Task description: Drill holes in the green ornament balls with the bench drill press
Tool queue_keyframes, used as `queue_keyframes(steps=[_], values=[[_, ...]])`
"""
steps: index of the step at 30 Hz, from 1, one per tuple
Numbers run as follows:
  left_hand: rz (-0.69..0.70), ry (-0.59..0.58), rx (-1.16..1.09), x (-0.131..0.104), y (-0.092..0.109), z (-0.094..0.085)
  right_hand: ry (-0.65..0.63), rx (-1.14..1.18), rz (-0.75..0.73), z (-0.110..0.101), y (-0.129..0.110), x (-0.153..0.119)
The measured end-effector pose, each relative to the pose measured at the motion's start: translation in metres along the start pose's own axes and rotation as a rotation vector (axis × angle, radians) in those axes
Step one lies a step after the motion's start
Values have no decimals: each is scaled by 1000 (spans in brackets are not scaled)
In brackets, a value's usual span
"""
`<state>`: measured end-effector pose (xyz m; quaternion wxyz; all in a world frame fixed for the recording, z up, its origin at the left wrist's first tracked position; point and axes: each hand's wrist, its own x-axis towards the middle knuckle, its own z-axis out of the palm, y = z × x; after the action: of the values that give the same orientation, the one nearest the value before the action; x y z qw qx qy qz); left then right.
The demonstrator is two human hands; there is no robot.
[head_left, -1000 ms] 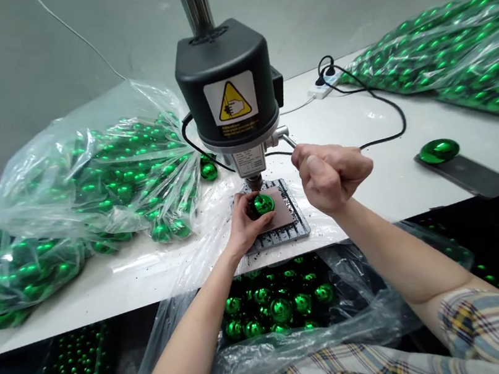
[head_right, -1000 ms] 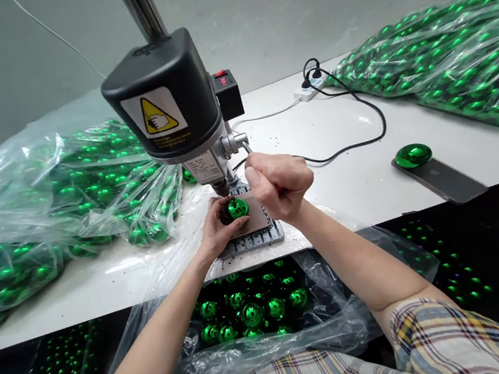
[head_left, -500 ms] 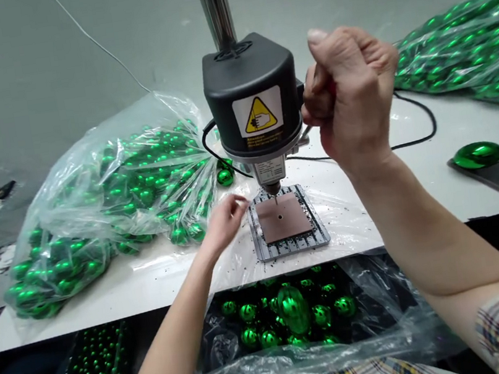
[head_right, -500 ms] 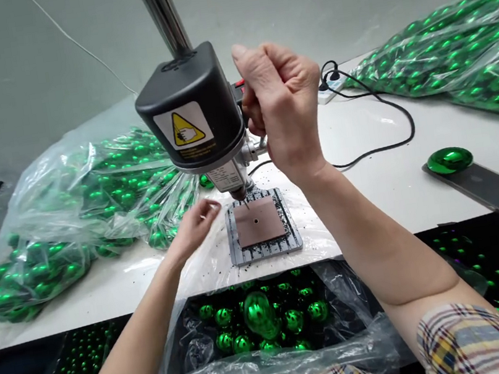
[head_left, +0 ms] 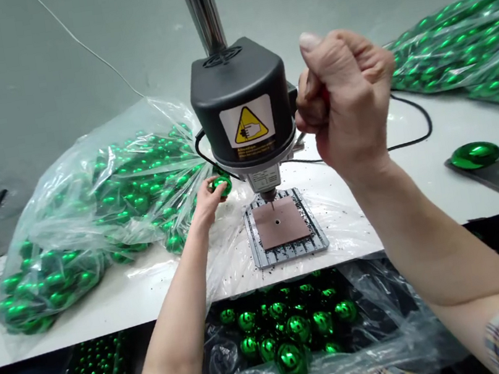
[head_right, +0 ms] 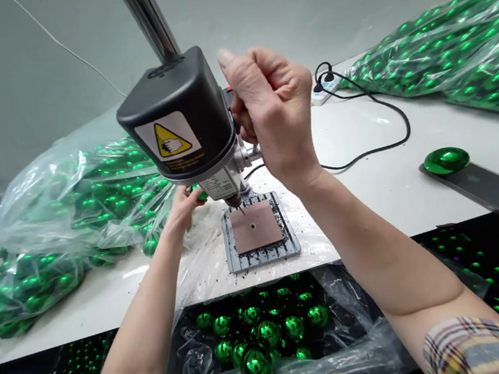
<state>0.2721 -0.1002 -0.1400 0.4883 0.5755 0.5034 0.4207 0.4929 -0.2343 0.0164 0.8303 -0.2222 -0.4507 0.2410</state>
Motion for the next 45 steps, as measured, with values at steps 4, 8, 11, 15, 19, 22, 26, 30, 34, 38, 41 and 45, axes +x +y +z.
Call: queue_keyframes(steps=[4,8,11,15,19,22,26,30,34,38,41,45], values=[[-336,-225,-388,-55,6,-16,-2,14,-15,0,-1,0],[-409,-280,-514,-96,12,-12,9,-22,-19,1,-2,-1],[-340,-272,-499,-112,12,3,3,-52,-10,0,-2,-1],[-223,-264,-404,-122,6,27,-12,-82,-4,-1,-1,1],[-184,-239,-294,-123,-3,43,-26,-46,-26,-1,1,2],[-154,-199,-227,-119,-7,50,-37,-34,-8,-2,1,2],[-90,-194,-110,-116,-7,57,-28,-8,-11,0,-1,1],[-45,-195,-17,-117,-4,62,-18,-24,-19,1,-2,0],[-47,-194,3,-117,-2,65,-8,-95,-9,2,-2,-1],[-64,-184,6,-112,-5,68,-5,-93,-19,1,-2,-1],[-27,-139,30,-111,-8,73,-24,-66,-18,0,-1,0],[36,-64,79,-126,-8,71,-32,-51,-22,-1,-1,-1]])
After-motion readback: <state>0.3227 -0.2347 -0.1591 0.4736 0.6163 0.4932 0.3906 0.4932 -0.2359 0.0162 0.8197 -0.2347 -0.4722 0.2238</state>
